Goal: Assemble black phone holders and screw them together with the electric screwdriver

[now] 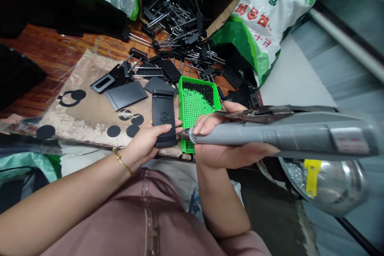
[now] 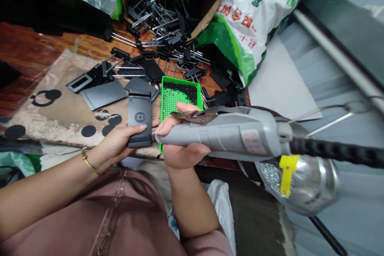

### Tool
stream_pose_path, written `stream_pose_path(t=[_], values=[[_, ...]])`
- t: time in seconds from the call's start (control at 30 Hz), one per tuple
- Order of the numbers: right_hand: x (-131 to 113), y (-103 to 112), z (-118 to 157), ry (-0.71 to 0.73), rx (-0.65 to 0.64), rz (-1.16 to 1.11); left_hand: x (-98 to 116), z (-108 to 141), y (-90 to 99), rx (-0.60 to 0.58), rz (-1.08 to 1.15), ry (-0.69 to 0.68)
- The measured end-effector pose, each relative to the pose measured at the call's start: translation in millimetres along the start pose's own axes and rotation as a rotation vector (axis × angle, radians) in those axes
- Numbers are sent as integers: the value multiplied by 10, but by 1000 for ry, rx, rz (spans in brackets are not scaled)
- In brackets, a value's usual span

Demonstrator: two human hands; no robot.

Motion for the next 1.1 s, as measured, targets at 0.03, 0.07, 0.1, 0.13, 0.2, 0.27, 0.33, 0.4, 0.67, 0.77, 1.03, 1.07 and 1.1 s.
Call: stream_pose_path(t=[0.03, 0.07, 0.1, 0.13, 0.2, 0.27, 0.33, 0.4, 0.67, 0.77, 1.03, 1.07, 1.1], values=[[4, -1, -1, 2, 2, -4, 0, -2, 1, 5, 1, 0], [5, 1, -2, 9, 6, -5, 0, -4, 2, 7, 1, 2], [4, 4, -5, 20, 9, -4, -1, -5, 2, 7, -1, 5], [2, 8, -8, 33, 11, -1, -1, -6, 3, 5, -4, 6], [-3, 11, -14, 56, 14, 10, -4, -9, 5, -1, -7, 8], [4, 13, -17, 52, 25, 27, -6, -12, 10, -1, -9, 4], [13, 14, -17, 42, 43, 36, -9, -16, 15, -2, -5, -3], [16, 12, -16, 45, 47, 37, -16, -19, 16, -12, -1, -2], [52, 12, 20, 9, 4, 52, -11, -19, 5, -13, 5, -19], [59, 0, 35, 25, -21, 28, -7, -7, -7, -9, 15, -27], [53, -29, 35, 21, -85, -48, 12, 16, -54, -9, 87, -58], [60, -31, 39, 19, -113, -53, 12, 17, -60, -7, 91, -57], [72, -34, 46, 17, -141, -53, 10, 16, -65, -5, 92, -57]])
Point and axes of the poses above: each hand's wrist, its own z-axis away from the middle knuckle, its own y-axis out of the back of the hand, x = y × z, the point moved 4 cm from there along -z, towards the middle knuckle, and after that the axes turned 5 degrees about y, right-handed, at the moved point
